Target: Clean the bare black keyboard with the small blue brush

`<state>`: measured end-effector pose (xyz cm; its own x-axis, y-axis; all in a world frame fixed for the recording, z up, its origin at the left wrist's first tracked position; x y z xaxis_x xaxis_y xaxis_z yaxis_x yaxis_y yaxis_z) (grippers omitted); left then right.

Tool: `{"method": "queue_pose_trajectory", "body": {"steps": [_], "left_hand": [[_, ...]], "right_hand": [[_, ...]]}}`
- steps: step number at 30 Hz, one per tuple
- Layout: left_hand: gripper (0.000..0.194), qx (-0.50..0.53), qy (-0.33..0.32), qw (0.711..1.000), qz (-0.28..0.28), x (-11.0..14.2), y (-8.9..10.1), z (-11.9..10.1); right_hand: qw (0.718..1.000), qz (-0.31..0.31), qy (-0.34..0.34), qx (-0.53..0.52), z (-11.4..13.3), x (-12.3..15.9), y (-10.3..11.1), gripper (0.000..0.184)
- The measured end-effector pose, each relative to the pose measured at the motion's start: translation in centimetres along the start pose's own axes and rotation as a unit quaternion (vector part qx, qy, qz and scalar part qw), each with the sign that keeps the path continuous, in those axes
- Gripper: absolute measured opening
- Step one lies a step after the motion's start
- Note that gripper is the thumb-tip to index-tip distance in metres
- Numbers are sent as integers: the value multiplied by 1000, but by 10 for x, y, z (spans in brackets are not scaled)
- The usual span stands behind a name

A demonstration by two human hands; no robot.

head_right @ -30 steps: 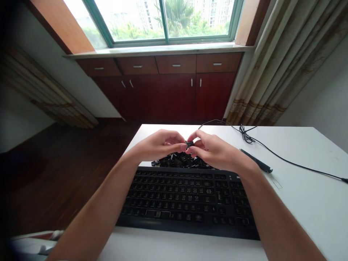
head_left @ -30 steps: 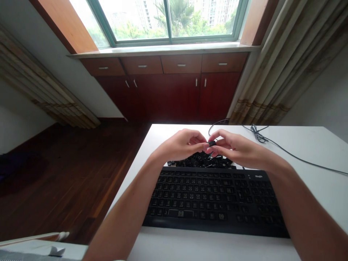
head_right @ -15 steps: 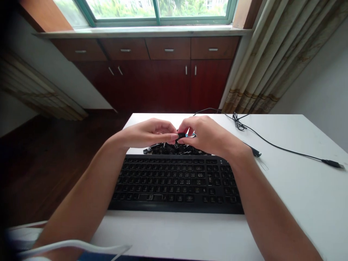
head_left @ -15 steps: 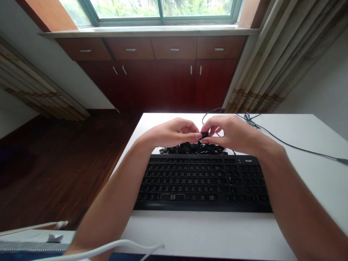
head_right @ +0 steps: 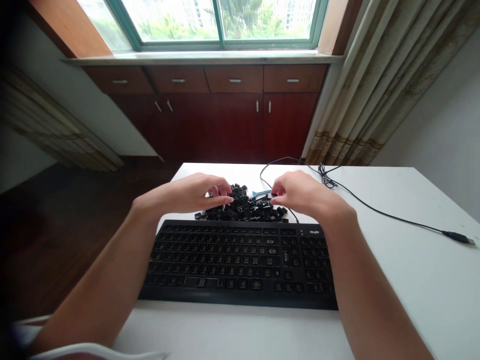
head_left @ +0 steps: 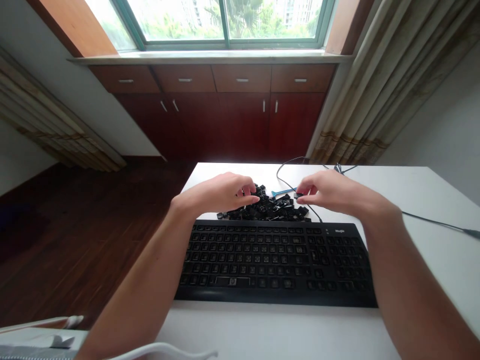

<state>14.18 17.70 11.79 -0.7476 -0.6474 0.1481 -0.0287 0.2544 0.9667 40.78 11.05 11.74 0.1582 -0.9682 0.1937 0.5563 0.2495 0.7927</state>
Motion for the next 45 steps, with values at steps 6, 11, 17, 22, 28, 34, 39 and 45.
{"method": "queue_pose_trajectory", "body": {"steps": [6, 11, 17, 22, 28, 34, 39, 45], "left_hand": [[54, -31, 108, 989, 99, 12, 5, 28], [56, -47, 152, 981, 109, 15, 5, 33], [57, -54, 164, 978, 113, 21, 9, 28], [57, -60, 157, 981, 96, 28, 15, 20], [55, -62, 151, 983, 88, 33, 19, 14], [57, -64, 150, 983, 83, 35, 21, 14], [57, -60, 141, 986, 71, 38, 21, 13], [55, -60, 132, 988, 46, 40, 21, 11]], "right_hand": [[981, 45, -184, 36, -46, -8, 6, 16], [979, 42, -193, 49, -57, -9, 3, 15], [991, -7, -107, 74, -37, -16, -10, 27], [992, -11, 31, 125, -16, -48, -30, 29], [975, 39, 70, 206, -17, -75, -35, 25], [967, 45, 48, 245, -9, -80, -32, 13], [975, 20, 55, 216, -3, -78, -21, 9], [985, -54, 87, 138, 7, -52, -10, 15]]}}
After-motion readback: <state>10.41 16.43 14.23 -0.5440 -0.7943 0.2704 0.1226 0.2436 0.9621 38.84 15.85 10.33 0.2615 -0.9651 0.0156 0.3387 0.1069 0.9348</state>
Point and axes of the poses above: each hand's wrist, its own x-axis away from the middle knuckle, its own y-axis out of the back of the hand, z = x × y, the point moved 1 cm from there along -x, towards the middle knuckle, and after that the axes turned 10 degrees about -x, right-handed, at the moved point
